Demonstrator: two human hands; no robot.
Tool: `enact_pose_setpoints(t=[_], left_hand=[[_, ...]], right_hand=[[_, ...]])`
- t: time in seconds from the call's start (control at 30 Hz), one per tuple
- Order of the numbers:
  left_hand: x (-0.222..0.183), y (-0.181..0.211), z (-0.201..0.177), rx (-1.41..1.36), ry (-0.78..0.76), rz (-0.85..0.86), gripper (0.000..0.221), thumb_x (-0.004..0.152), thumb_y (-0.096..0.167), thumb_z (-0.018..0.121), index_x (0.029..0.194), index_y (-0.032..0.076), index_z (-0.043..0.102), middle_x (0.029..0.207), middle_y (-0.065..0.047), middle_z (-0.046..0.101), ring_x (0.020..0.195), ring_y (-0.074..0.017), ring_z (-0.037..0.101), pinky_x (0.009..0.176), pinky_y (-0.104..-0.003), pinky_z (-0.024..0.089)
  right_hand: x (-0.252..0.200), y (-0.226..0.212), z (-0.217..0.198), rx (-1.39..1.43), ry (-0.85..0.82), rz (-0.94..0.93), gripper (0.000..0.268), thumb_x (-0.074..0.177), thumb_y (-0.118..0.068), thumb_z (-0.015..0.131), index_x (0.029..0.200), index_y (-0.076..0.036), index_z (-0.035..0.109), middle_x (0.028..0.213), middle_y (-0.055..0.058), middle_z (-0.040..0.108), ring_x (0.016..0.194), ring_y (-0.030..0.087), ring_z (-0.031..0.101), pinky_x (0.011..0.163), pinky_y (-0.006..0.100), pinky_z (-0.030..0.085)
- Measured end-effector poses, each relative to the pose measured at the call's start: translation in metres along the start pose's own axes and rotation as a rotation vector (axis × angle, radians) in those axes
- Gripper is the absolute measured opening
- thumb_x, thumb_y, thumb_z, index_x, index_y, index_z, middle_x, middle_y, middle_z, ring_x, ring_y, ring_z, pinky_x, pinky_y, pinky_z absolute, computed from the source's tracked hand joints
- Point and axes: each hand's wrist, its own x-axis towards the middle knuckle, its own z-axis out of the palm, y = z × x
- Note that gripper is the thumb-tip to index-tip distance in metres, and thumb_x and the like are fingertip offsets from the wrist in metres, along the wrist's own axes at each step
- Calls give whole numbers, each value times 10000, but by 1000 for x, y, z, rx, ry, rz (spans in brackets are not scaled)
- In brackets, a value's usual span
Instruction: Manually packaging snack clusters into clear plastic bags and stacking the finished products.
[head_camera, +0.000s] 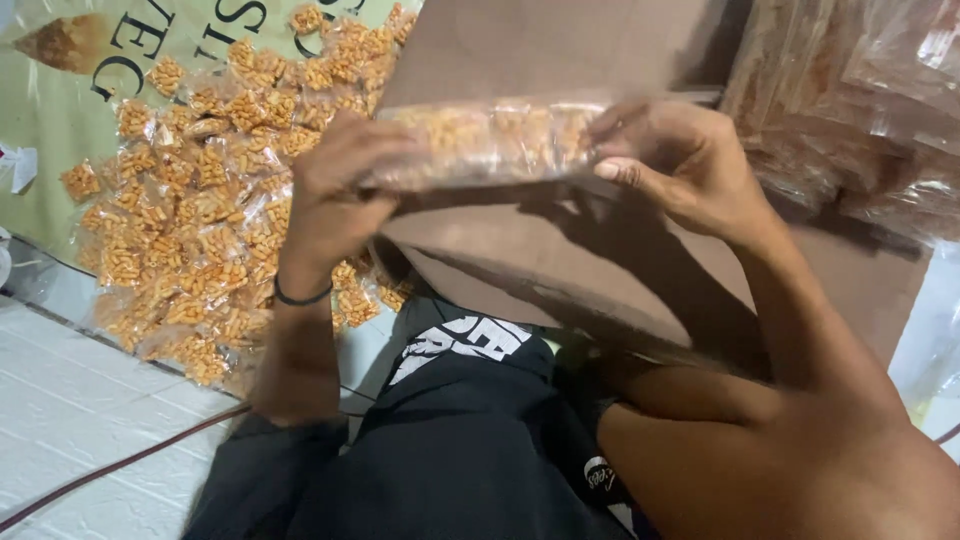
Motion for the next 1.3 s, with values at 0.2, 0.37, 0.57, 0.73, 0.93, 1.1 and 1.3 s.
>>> enact_pose_setpoints(t=[0.2,0.37,0.57,0.73,0.93,1.1,1.3], left_hand=[[-23,21,8,-66,-43,-34,47,945,96,781,991,100,789,1001,-105,756,883,-293,672,812,-384,503],[-35,13,18,-71,112,-207,88,965,167,776,961,86,809,1000,-125,762,830,-310,713,728,-399,543],[-11,18,14,24,91,-481,108,866,-45,731,946,-69,662,1407,-178,490,650,-83,479,556,-206,440],[-19,-21,17,107,-3,-441,162,808,12,799,894,-28,668,1353,-238,628,561,-74,437,458,-200,407],[-12,1,8,-200,-20,-617,352,859,-61,723,1195,-21,627,968,-65,605,818,-130,545,725,-227,472],[-7,4,5,-382,16,-677,701,831,-154,670,1436,27,366,1073,-97,547,900,-159,530,781,-245,485],[-8,8,0,-491,-40,-717,708,827,-156,636,1498,-27,454,1085,-99,589,955,-173,599,841,-239,551]], right_hand=[[-24,16,16,-245,79,-18,133,967,-55,796,995,32,700,1028,235,686,1025,446,694,879,475,531],[-23,14,29,-13,164,299,596,907,-17,808,1384,27,453,1262,247,562,1002,413,682,799,495,597],[-21,28,20,165,163,273,1065,800,152,749,1584,-26,51,1588,447,245,1379,545,472,1017,537,600],[-17,30,13,207,93,427,1058,738,115,729,1578,64,90,1482,426,404,1260,503,562,970,532,596],[-14,24,10,459,189,600,419,784,2,775,1191,11,679,1000,99,700,902,179,652,863,290,549],[-20,33,12,642,108,425,240,846,7,732,1027,-95,611,1097,108,678,978,226,700,863,322,621],[-19,9,11,319,-76,292,612,776,-85,821,1328,-18,564,1159,121,677,998,214,671,808,318,624]])
